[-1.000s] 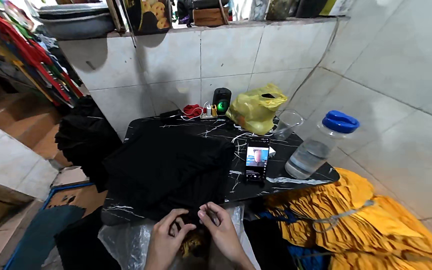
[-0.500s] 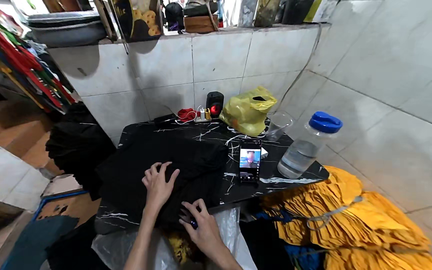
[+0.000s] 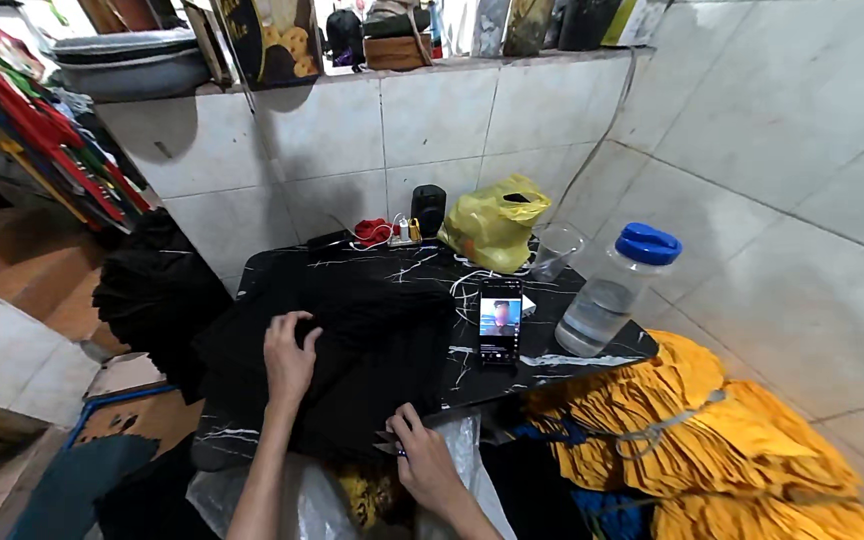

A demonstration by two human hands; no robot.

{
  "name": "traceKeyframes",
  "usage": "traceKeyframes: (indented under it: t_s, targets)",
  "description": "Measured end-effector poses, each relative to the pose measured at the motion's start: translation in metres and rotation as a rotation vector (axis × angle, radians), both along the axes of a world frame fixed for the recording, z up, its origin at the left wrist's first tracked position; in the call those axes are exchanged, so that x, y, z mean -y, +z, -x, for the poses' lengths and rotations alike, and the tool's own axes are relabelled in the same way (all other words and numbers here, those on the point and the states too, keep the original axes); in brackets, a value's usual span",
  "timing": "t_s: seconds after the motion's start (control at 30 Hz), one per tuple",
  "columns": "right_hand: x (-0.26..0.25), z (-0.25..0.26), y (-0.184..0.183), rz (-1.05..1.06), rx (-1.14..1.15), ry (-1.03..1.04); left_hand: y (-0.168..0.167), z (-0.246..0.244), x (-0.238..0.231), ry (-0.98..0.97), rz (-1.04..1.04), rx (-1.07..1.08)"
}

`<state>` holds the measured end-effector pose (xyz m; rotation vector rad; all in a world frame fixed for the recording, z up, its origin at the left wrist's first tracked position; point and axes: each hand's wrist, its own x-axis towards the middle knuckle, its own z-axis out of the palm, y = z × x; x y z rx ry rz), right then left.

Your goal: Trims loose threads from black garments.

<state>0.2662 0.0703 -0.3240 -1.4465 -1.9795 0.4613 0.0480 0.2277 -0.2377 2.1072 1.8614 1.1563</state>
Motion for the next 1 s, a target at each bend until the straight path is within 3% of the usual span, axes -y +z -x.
traceKeyframes:
  t_s: [0.07, 0.2, 0.27, 0.33, 0.4, 0.53, 0.73, 0.83, 1.0]
  targets:
    - [0.001, -0.004, -0.001, -0.009, -0.013, 0.024, -0.022, 0.004, -0.004, 0.014, 0.117, -0.053]
    - [-0.003, -0.007, -0.005, -0.002, -0.140, 0.049, -0.010, -0.005, 0.035, 0.005, -0.089, -0.093]
    - [-0.004, -0.010, -0.006, 0.026, -0.275, 0.068, -0.009, -0.008, 0.065, -0.159, -0.119, -0.066]
    - [-0.004, -0.014, -0.006, 0.082, -0.436, 0.091, -0.019, -0.005, 0.091, -0.439, 0.088, -0.041]
    - [-0.001, -0.015, -0.005, 0.106, -0.564, 0.106, -0.038, -0.002, 0.108, -0.588, 0.237, -0.092]
    - [0.009, 0.000, 0.006, 0.152, -0.887, -0.040, -0.064, 0.003, 0.125, -0.543, 0.009, 0.078]
    - [0.020, -0.001, 0.035, 0.652, -1.294, -0.187, -0.052, 0.003, 0.139, -0.330, -0.165, 0.112]
    - [0.021, -0.003, 0.043, 0.709, -1.259, -0.125, -0.044, -0.022, 0.149, -0.228, -0.181, 0.251]
    - [0.018, -0.005, 0.039, 0.323, -0.854, -0.088, -0.036, -0.071, 0.170, -0.403, -0.009, 0.653]
